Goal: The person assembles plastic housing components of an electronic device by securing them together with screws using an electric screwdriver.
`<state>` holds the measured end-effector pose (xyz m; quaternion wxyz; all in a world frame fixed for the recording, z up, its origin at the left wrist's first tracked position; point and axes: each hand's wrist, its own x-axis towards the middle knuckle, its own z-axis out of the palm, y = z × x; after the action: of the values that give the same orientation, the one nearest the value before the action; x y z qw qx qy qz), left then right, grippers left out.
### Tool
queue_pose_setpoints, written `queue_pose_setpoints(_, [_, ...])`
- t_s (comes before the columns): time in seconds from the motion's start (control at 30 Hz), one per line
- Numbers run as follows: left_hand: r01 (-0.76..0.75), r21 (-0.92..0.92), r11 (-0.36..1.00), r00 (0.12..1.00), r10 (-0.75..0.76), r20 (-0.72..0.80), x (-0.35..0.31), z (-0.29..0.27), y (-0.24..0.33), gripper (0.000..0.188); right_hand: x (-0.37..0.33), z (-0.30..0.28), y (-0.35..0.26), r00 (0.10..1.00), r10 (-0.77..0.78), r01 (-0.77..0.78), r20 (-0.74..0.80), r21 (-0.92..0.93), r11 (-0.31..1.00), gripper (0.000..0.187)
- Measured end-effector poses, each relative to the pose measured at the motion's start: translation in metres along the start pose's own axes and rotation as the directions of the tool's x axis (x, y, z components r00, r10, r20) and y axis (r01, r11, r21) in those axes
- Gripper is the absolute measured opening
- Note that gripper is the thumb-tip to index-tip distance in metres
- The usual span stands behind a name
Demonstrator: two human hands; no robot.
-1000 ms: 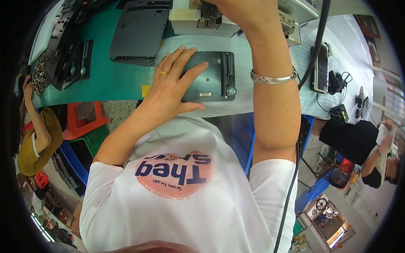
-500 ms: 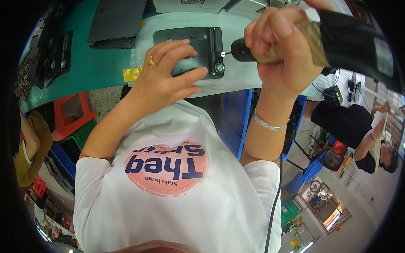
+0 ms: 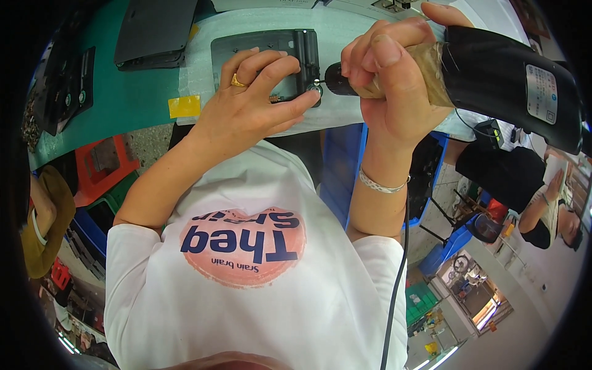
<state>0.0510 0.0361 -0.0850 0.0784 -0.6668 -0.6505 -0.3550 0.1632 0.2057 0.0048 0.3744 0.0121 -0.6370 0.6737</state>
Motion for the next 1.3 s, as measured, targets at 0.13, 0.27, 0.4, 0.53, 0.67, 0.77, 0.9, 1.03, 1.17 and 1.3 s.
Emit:
queue_pose_setpoints(0.13, [0.009, -0.020, 1.000, 1.000, -0.009, 0.004, 0.000, -0.001, 0.000, 0.044, 0.000, 0.002, 0.003, 1.000, 0.001, -0.001, -0.012, -0.001, 1.000, 0.045])
queue_pose_setpoints(0.27, [0.017, -0.041, 0.999, 1.000, -0.017, -0.003, 0.001, -0.002, 0.000, 0.044, 0.000, 0.000, 0.005, 1.000, -0.003, 0.003, -0.006, -0.036, 0.999, 0.046])
queue_pose_setpoints(0.4, [0.018, -0.042, 0.999, 1.000, -0.019, -0.014, 0.000, 0.000, 0.000, 0.043, 0.002, 0.004, 0.005, 1.000, -0.005, 0.006, 0.012, -0.052, 0.999, 0.047])
queue_pose_setpoints(0.53, [0.024, -0.038, 0.999, 1.000, -0.024, -0.011, -0.001, 0.000, 0.001, 0.045, 0.004, 0.023, 0.005, 1.000, 0.008, -0.006, 0.009, -0.224, 0.975, 0.047])
queue_pose_setpoints(0.67, [0.036, -0.033, 0.999, 0.999, -0.036, -0.004, -0.001, 0.001, 0.000, 0.044, 0.000, 0.026, 0.016, 0.993, -0.085, 0.084, -0.076, -0.025, 0.996, 0.049])
queue_pose_setpoints(0.77, [0.028, -0.035, 0.999, 0.999, -0.027, 0.030, -0.001, -0.002, 0.001, 0.042, 0.002, 0.030, 0.015, 0.993, -0.100, 0.096, -0.055, -0.068, 0.993, 0.047])
queue_pose_setpoints(0.9, [0.027, -0.025, 0.999, 0.998, -0.025, 0.049, -0.001, -0.003, 0.002, 0.039, 0.004, 0.029, 0.016, 0.993, -0.053, 0.050, -0.101, -0.033, 0.998, 0.046])
queue_pose_setpoints(1.03, [0.024, -0.017, 1.000, 0.998, -0.023, 0.050, -0.001, -0.003, 0.002, 0.040, 0.002, 0.028, 0.013, 0.996, -0.067, 0.062, -0.055, -0.075, 0.995, 0.049])
queue_pose_setpoints(1.17, [0.015, -0.007, 1.000, 0.999, -0.015, 0.029, -0.001, 0.000, 0.001, 0.041, -0.002, 0.008, 0.029, 0.997, -0.054, 0.054, 0.054, 0.008, 0.999, 0.049])
queue_pose_setpoints(1.3, [0.015, -0.014, 1.000, 0.999, -0.014, 0.040, -0.001, 0.000, -0.001, 0.041, 0.000, 0.026, 0.011, 1.000, -0.021, 0.022, 0.005, -0.102, 0.995, 0.047])
